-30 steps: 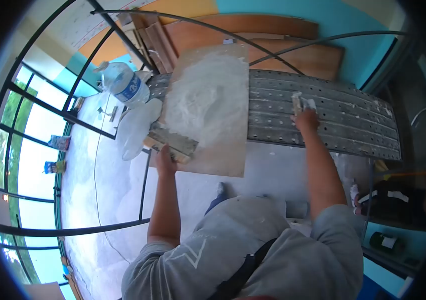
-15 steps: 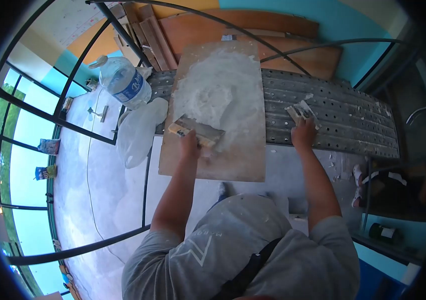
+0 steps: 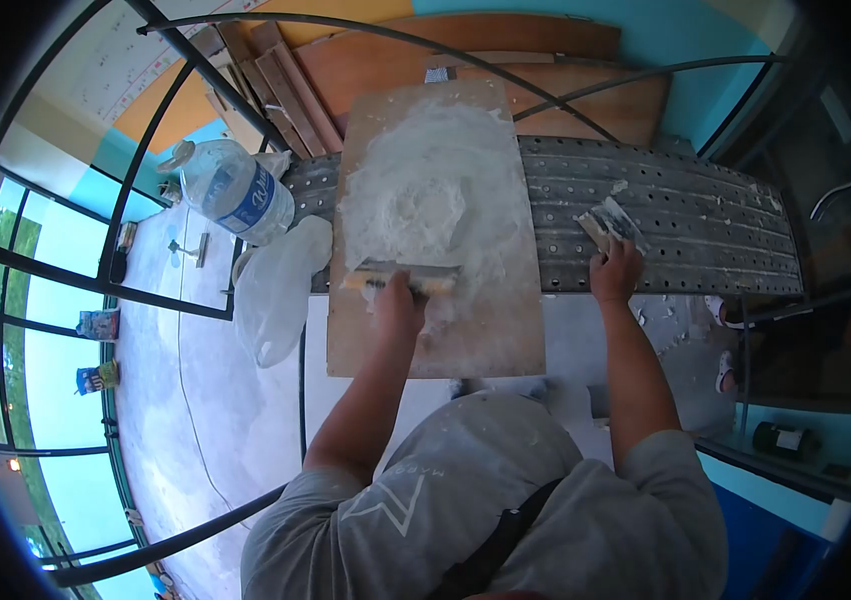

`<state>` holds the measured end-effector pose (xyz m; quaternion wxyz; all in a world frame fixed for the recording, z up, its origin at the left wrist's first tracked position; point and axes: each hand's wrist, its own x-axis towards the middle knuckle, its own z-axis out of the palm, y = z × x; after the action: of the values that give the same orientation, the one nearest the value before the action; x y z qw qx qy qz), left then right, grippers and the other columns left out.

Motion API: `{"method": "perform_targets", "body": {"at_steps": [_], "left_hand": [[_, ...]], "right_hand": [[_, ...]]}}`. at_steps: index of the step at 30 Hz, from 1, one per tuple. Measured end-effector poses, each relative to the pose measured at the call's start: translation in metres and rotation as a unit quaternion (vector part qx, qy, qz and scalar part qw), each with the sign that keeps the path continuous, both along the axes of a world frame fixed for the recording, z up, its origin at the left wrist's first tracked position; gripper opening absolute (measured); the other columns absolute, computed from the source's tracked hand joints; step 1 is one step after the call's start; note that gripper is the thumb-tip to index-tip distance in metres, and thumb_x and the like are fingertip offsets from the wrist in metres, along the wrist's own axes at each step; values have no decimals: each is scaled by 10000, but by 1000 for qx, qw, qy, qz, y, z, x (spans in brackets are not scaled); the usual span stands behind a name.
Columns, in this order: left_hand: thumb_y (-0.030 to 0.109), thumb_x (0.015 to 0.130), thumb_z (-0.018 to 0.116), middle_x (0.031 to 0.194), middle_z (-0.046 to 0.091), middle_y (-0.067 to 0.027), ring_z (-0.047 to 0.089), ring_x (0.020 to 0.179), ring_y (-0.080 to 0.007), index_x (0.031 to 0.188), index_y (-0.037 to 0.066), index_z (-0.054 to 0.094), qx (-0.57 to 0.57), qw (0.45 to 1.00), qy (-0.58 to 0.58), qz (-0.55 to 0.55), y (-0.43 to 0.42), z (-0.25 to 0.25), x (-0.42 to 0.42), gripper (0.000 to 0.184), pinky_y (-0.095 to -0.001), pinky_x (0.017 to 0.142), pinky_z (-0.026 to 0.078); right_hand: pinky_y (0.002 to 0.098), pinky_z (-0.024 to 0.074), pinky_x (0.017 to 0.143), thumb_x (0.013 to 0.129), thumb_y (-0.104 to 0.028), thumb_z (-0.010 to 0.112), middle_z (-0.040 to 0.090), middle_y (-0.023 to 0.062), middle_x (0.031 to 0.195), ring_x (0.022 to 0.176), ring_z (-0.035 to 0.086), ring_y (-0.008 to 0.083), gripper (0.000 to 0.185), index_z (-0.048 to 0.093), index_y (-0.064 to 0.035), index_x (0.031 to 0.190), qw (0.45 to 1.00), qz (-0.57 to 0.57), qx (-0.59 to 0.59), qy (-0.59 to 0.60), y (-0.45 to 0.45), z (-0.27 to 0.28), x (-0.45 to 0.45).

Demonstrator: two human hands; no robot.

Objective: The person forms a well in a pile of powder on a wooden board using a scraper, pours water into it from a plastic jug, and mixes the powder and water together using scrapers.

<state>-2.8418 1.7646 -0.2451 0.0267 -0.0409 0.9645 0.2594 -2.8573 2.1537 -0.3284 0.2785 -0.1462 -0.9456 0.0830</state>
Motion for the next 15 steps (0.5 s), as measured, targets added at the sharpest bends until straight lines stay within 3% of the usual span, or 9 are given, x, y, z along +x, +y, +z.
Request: {"method": "perform_targets", "body": {"at_steps": [1, 2, 3, 4, 7, 8, 11, 13, 15], "left_hand": [[142, 839, 696, 1036, 582, -143, 626, 971, -279, 1074, -32, 558, 18, 1000, 12, 1, 5, 5, -11, 323, -420, 808, 543], [149, 845, 691, 1050, 580, -159, 621, 984, -300, 1095, -44, 550, 283, 951, -11, 125, 9, 6, -26, 345, -427, 812, 552], [155, 851, 686, 1063, 578, -176, 616, 998, -321, 1115, -56, 541, 523, 819, -31, 236, 14, 8, -46, 368, -434, 815, 561], [161, 857, 681, 1077, 576, -192, 611, 1011, -342, 1136, -68, 533, 717, 614, -50, 325, 19, 13, -59, 391, -441, 819, 570], [168, 899, 624, 1094, 509, -174, 584, 1030, -327, 1139, -117, 485, 712, 647, -36, 271, 14, 32, -73, 398, -470, 828, 585], [137, 889, 621, 1107, 535, -174, 590, 1037, -322, 1166, -83, 488, 730, 636, -45, 249, 4, 24, -78, 378, -449, 817, 582], [127, 903, 576, 1110, 572, -161, 617, 996, -288, 1170, -40, 499, 706, 670, -35, 229, -28, 30, -65, 325, -444, 838, 550], [133, 877, 615, 1063, 593, -136, 641, 930, -265, 1223, -16, 496, 629, 738, -5, 246, -60, 11, -55, 395, -412, 746, 572], [138, 871, 620, 1030, 600, -129, 649, 893, -262, 1210, -23, 506, 575, 773, -13, 267, -89, -4, -47, 392, -407, 723, 569]], "right_hand": [[484, 438, 849, 750, -151, 637, 559, 116, 1041, 968, 545, 339, 404, 628, -102, 1151, 1000, 0, 2, 3, 0, 1, 1], [483, 437, 850, 750, -154, 638, 560, 116, 1042, 970, 545, 340, 400, 629, -103, 1147, 1000, -3, 0, -3, -1, 0, 1], [483, 436, 851, 750, -157, 639, 560, 116, 1043, 972, 545, 341, 397, 630, -104, 1142, 1000, -7, -2, -8, 0, 0, 0], [483, 435, 853, 749, -160, 641, 561, 117, 1045, 974, 545, 341, 393, 631, -105, 1138, 1000, -10, -4, -13, 0, 1, -1], [478, 422, 879, 751, -159, 660, 556, 118, 1073, 1021, 534, 337, 379, 633, -86, 1121, 999, -16, -28, -34, -2, 7, 1], [477, 421, 881, 751, -159, 660, 556, 119, 1073, 1022, 534, 337, 378, 633, -85, 1121, 999, -15, -30, -35, -3, 9, 2], [477, 420, 886, 753, -156, 660, 557, 124, 1075, 1025, 532, 340, 371, 633, -82, 1116, 999, -9, -32, -26, -2, 10, 2], [480, 420, 886, 754, -153, 660, 557, 130, 1074, 1027, 531, 343, 361, 633, -78, 1106, 999, -5, -32, -10, -1, 7, 1], [484, 421, 883, 756, -150, 657, 560, 136, 1066, 1018, 534, 348, 350, 633, -79, 1098, 999, -1, -35, -19, -1, 1, -2]]}}
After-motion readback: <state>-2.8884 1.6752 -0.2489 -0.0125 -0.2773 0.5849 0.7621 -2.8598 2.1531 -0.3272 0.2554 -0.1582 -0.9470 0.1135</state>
